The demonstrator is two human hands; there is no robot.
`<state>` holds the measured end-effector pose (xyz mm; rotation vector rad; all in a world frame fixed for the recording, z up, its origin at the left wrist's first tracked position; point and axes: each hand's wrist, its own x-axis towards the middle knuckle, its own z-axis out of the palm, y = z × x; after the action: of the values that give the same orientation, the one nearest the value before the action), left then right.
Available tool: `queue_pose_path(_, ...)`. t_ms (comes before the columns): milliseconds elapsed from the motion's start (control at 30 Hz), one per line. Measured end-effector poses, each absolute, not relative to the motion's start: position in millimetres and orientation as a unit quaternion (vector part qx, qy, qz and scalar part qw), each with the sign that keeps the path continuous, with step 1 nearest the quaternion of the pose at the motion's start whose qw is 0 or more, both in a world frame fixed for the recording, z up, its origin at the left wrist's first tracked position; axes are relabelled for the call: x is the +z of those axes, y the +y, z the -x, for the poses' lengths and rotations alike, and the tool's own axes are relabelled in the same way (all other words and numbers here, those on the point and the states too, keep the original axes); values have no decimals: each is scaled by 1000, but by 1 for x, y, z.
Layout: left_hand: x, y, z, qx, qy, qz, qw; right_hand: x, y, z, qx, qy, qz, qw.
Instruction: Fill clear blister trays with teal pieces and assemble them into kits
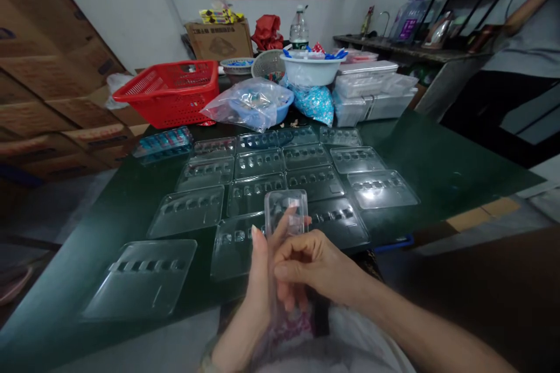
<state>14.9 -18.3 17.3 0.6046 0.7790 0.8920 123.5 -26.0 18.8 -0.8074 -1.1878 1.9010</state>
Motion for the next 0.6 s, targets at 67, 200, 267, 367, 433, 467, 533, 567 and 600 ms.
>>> queue_pose_path(67,15,-19,-19,435,370,-279,772,16,-28,-120,722,-474,333,379)
queue_pose_path(200,12,-16,-25,471,353,-334,736,23,-36,-121,590,-518,410,464)
queue_pose_path(267,15,-9,-22,474,337,-354,733,35,-44,-136,512,-554,442,486)
queue_pose_path(367,23,7,-7,501,336,-339,722,56,-62,-180,362,-628,486,488)
queue_pose_path(433,25,19,10,516,353,-339,703,64,-79,-217,238,-691,517,446)
queue_pose_path(467,25,25,20,520,367,-340,692,64,-87,-234,175,-718,534,410)
queue_pose_path(533,21,36,41,536,401,-340,661,56,-102,-266,64,-753,573,318)
queue_pose_path(567,17,41,52,536,421,-330,653,49,-108,-280,15,-764,585,270)
queue_pose_path(600,12,45,62,534,442,-316,648,41,-113,-291,-23,-776,590,222)
